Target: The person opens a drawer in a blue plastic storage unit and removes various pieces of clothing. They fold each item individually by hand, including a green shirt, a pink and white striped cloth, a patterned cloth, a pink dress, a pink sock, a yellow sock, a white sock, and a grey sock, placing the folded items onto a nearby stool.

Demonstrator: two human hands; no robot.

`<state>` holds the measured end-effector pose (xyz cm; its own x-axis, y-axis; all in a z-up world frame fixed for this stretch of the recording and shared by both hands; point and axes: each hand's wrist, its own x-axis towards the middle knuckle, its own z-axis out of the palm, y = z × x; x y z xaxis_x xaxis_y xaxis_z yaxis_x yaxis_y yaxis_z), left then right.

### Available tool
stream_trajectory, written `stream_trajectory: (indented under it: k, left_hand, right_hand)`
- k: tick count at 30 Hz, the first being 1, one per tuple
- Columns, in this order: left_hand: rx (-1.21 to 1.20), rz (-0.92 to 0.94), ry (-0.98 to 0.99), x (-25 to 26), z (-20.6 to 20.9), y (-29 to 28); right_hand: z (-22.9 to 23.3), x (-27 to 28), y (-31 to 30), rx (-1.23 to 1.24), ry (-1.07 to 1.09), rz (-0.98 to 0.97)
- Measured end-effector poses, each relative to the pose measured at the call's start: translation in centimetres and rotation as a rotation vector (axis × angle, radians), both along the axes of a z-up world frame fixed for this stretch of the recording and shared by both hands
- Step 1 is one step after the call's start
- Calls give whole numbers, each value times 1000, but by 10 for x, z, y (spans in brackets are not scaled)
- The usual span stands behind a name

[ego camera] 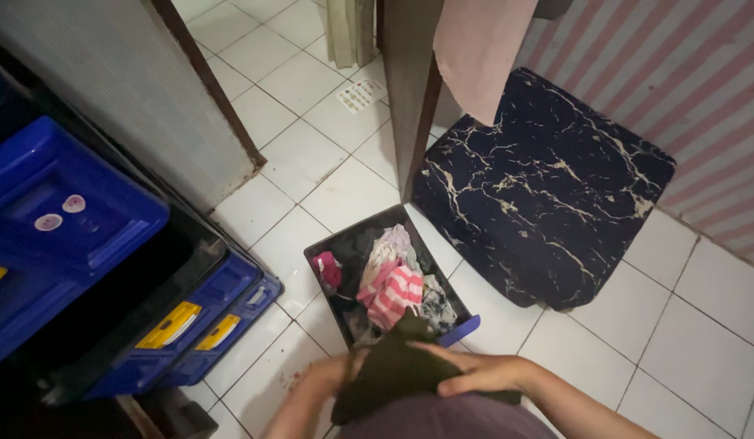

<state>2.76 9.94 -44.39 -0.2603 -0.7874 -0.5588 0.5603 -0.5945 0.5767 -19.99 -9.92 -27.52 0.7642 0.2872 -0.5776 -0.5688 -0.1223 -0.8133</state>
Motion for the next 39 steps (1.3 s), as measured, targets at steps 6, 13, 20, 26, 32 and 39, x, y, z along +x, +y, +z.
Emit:
stream_trajectory:
  k: [6,13,20,26,32,39]
  left_hand:
    - [-185,-57,86,38,37,-38]
    - [-243,-183,-437,140,-9,-50]
    - [173,-7,-671,113,12,-32]
    - [-128,483,21,27,30,-89]
    - [-242,802,188,-6,70,-99]
    - [-305,834,172,-2,91,-85]
  right_hand:
    - [-33,2,-25,-157,147,-35]
    - [4,23,-103,176,338,-1022]
    - [120,33,-138,-220,-8,-1041]
    - [144,65,-66,-1015,-703,-422]
    - [126,70,54,-756,-407,240]
    - [56,59,19,-319,-46,-71]
